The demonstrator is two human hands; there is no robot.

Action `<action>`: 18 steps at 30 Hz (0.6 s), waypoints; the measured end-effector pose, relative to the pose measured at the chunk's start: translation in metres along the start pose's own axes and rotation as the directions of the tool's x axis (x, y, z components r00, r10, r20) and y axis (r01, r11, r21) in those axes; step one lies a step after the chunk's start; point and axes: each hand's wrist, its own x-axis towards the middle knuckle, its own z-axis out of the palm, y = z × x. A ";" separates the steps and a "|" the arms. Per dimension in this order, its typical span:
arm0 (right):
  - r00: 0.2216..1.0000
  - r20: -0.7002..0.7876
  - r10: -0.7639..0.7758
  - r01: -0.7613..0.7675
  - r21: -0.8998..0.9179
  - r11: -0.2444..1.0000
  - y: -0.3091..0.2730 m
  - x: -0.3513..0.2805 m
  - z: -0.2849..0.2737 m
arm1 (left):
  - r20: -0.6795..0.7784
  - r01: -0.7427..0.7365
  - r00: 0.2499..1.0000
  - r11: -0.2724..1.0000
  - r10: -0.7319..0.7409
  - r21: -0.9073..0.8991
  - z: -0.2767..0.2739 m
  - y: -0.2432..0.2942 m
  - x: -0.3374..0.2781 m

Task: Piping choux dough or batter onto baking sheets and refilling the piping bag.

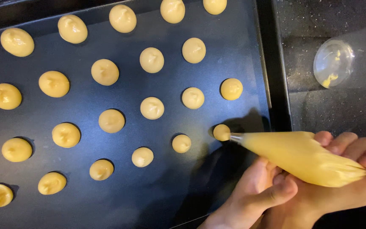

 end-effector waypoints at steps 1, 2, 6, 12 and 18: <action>1.000 -0.001 0.011 -0.011 0.026 1.000 0.007 0.004 0.011 | -0.036 0.027 0.999 0.998 -0.024 0.061 0.000 0.001 0.001; 1.000 -0.001 0.011 -0.011 0.028 1.000 0.011 -0.003 0.026 | -0.035 0.026 0.999 0.998 -0.024 0.063 -0.002 -0.003 0.001; 0.977 -0.023 -0.210 0.195 -0.281 0.940 0.016 -0.022 0.066 | -0.030 -0.037 0.999 0.999 0.038 0.028 -0.005 -0.010 0.000; 0.985 -0.139 -0.106 0.093 -0.096 0.991 -0.001 -0.038 0.062 | -0.020 0.089 0.996 0.996 -0.089 -0.013 0.026 0.002 -0.012; 0.973 -0.191 0.128 -0.074 0.268 0.961 -0.029 -0.073 0.065 | -0.138 -0.118 0.986 0.980 0.096 -0.163 0.072 -0.018 -0.031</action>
